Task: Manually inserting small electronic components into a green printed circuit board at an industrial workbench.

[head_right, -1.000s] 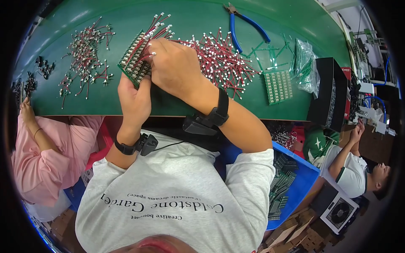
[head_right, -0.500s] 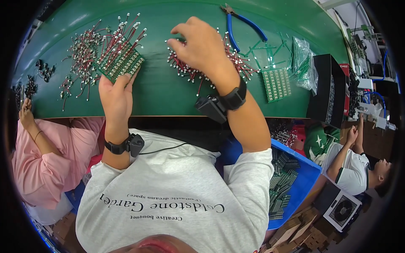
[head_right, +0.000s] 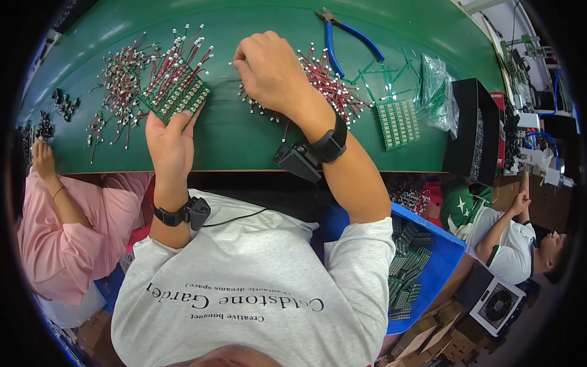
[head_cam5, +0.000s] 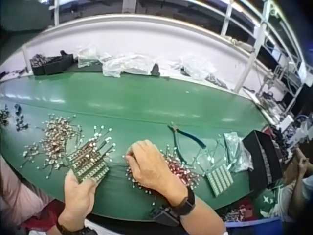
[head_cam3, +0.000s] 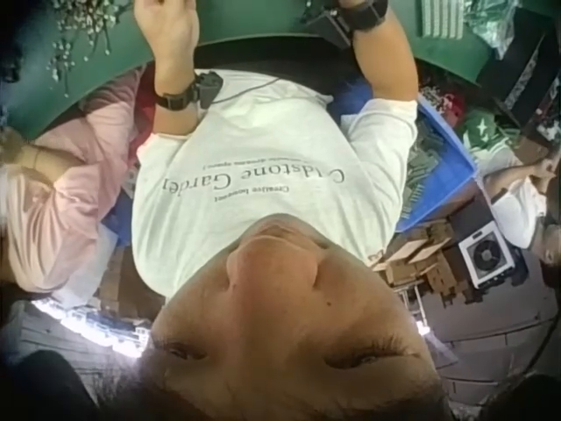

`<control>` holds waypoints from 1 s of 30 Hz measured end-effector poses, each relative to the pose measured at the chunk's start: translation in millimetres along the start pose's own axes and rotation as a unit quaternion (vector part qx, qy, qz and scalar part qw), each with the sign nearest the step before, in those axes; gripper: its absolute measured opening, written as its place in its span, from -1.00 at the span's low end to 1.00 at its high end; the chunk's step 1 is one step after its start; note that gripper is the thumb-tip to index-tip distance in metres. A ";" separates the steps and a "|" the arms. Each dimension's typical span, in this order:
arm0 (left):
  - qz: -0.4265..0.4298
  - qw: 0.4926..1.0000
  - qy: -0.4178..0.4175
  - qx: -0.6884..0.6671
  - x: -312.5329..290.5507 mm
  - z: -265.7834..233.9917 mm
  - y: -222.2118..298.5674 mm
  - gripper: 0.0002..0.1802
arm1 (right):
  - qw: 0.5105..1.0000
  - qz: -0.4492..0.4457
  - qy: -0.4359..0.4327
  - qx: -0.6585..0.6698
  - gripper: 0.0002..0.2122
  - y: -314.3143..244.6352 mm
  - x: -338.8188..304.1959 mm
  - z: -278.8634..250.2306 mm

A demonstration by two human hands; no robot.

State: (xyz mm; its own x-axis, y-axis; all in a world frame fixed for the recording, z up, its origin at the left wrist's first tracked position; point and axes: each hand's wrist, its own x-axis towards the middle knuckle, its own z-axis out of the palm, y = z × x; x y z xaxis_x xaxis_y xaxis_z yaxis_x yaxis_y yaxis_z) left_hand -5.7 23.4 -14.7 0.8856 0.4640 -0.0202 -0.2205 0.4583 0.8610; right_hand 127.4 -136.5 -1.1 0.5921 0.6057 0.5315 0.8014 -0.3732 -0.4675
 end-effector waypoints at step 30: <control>0.048 0.992 -0.039 0.107 -5.8 16.7 -13.5 -0.62 | 0.992 0.003 0.036 0.122 -0.92 -48.9 -5.5 12.5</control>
State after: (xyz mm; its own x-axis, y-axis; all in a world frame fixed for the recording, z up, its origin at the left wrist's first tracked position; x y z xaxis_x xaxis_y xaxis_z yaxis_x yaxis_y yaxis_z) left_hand -1.0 1.8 -17.7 0.8956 0.4334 0.1002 -0.2218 0.2398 0.9452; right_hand 83.9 -112.7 10.0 0.6083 0.5493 0.5729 0.7585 -0.1899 -0.6234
